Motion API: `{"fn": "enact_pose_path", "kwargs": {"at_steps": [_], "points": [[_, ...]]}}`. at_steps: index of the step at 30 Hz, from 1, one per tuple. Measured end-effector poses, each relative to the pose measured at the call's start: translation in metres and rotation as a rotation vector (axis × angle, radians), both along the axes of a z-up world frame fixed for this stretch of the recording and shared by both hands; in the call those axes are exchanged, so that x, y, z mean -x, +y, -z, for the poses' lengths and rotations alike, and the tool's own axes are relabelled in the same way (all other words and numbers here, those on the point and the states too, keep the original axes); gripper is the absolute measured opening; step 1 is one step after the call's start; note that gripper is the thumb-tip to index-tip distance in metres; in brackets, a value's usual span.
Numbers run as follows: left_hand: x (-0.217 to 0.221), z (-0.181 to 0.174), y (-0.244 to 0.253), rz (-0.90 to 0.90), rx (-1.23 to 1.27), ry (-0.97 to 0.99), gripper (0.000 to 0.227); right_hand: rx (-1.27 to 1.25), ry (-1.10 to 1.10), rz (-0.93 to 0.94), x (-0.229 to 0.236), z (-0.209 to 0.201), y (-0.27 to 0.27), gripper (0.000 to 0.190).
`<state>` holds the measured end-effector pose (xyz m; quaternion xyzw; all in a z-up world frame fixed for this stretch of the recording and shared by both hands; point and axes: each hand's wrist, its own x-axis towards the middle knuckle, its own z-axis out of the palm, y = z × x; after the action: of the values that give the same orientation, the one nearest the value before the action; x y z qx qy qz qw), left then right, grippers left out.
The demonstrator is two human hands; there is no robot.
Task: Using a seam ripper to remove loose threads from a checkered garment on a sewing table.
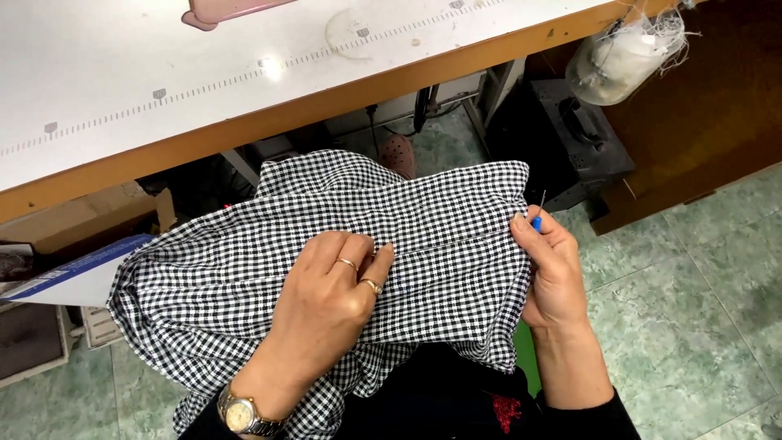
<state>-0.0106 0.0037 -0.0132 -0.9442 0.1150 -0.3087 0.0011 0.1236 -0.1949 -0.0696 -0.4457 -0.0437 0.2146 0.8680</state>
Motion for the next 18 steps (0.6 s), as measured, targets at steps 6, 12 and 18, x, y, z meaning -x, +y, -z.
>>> {"fn": "enact_pose_path", "kwargs": {"at_steps": [6, 12, 18], "points": [[0.002, 0.002, 0.001, -0.014, 0.021, 0.002, 0.016, 0.031, -0.004, 0.001, -0.001, 0.005, -0.001, 0.007], [0.008, 0.0, 0.009, -0.06, 0.088, -0.019, 0.016, 0.14, -0.034, 0.015, 0.0, 0.004, 0.0, 0.011], [0.025, -0.024, 0.031, -0.157, 0.345, 0.007, 0.021, 0.317, -0.021, 0.01, -0.003, 0.003, -0.004, 0.017]]}}
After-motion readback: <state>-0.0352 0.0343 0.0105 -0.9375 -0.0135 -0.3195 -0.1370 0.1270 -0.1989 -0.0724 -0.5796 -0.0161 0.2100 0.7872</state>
